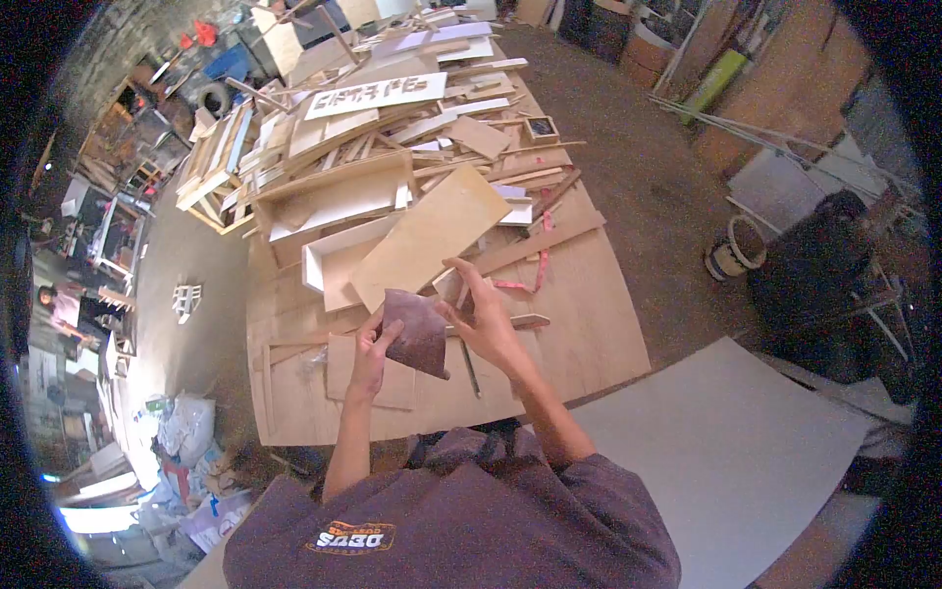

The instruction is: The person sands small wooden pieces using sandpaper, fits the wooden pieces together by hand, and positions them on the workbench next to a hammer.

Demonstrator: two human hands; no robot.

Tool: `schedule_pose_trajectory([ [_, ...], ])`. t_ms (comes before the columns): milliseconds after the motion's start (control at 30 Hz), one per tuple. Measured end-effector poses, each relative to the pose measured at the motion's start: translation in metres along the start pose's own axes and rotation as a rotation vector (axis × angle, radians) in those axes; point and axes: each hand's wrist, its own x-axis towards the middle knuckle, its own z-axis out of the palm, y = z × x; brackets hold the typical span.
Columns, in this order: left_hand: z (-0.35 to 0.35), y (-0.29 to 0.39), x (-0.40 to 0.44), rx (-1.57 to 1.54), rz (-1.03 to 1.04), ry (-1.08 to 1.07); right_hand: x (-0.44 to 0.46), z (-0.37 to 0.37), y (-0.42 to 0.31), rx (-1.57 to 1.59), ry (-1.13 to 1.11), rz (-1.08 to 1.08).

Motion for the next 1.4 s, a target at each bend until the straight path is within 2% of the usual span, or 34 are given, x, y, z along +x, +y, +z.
schedule_pose_trajectory([
  [67, 0.006, -0.004, 0.004, -0.015, -0.019, -0.037, -0.005, -0.004, -0.004, 0.005, 0.029, 0.021],
  [133, 0.012, -0.01, 0.008, -0.034, -0.044, -0.078, -0.012, -0.008, -0.003, 0.178, 0.002, 0.246],
  [167, 0.014, -0.019, 0.012, -0.081, -0.061, -0.089, -0.015, -0.011, -0.002, 0.163, 0.02, 0.263],
  [233, 0.024, -0.03, 0.015, -0.144, -0.097, -0.123, -0.023, -0.019, -0.003, 0.289, 0.045, 0.431],
  [333, 0.039, -0.042, 0.019, -0.249, -0.133, -0.175, -0.035, -0.028, 0.011, 0.399, 0.149, 0.393],
  [433, 0.054, -0.051, 0.018, -0.227, -0.154, -0.238, -0.05, -0.046, 0.017, 0.505, 0.181, 0.443],
  [533, 0.076, -0.05, 0.024, -0.197, -0.183, -0.265, -0.057, -0.069, 0.024, 0.511, 0.23, 0.497],
  [600, 0.091, -0.053, 0.03, -0.288, -0.184, -0.282, -0.057, -0.081, 0.037, 0.511, 0.269, 0.508],
  [767, 0.152, -0.121, 0.067, -0.212, -0.234, -0.271, -0.054, -0.136, 0.098, 0.5, 0.329, 0.54],
  [833, 0.181, -0.167, 0.088, -0.149, -0.249, -0.233, -0.05, -0.17, 0.127, 0.605, 0.324, 0.752],
  [867, 0.2, -0.191, 0.098, -0.103, -0.202, -0.206, -0.048, -0.186, 0.147, 0.543, 0.282, 0.83],
  [967, 0.264, -0.21, 0.113, -0.002, -0.139, -0.12, -0.042, -0.237, 0.205, 0.431, 0.054, 0.8],
  [1000, 0.276, -0.239, 0.124, 0.072, -0.115, -0.089, -0.042, -0.251, 0.236, 0.335, -0.069, 0.767],
  [1067, 0.293, -0.311, 0.142, 0.259, -0.04, 0.008, -0.031, -0.28, 0.25, 0.253, -0.197, 0.783],
  [1100, 0.3, -0.311, 0.147, 0.27, -0.05, 0.03, -0.026, -0.289, 0.257, 0.157, -0.298, 0.796],
  [1167, 0.318, -0.309, 0.139, 0.731, -0.318, 0.107, -0.02, -0.304, 0.274, 0.211, -0.37, 0.847],
  [1233, 0.328, -0.309, 0.13, 0.785, -0.332, 0.222, -0.011, -0.31, 0.283, 0.046, -0.491, 0.749],
  [1267, 0.335, -0.296, 0.122, 0.855, -0.313, 0.283, -0.017, -0.301, 0.329, -0.325, -0.444, 0.248],
  [1300, 0.344, -0.285, 0.121, 0.922, -0.287, 0.345, -0.009, -0.298, 0.329, -0.312, -0.469, 0.244],
  [1333, 0.349, -0.29, 0.123, 0.921, -0.303, 0.367, 0.0, -0.291, 0.323, -0.377, -0.357, 0.238],
  [1367, 0.355, -0.296, 0.125, 1.119, -0.104, 0.5, 0.01, -0.284, 0.319, -0.438, -0.265, 0.221],
  [1400, 0.357, -0.303, 0.127, 1.315, 0.113, 0.608, 0.013, -0.276, 0.323, -0.436, -0.289, 0.214],
])
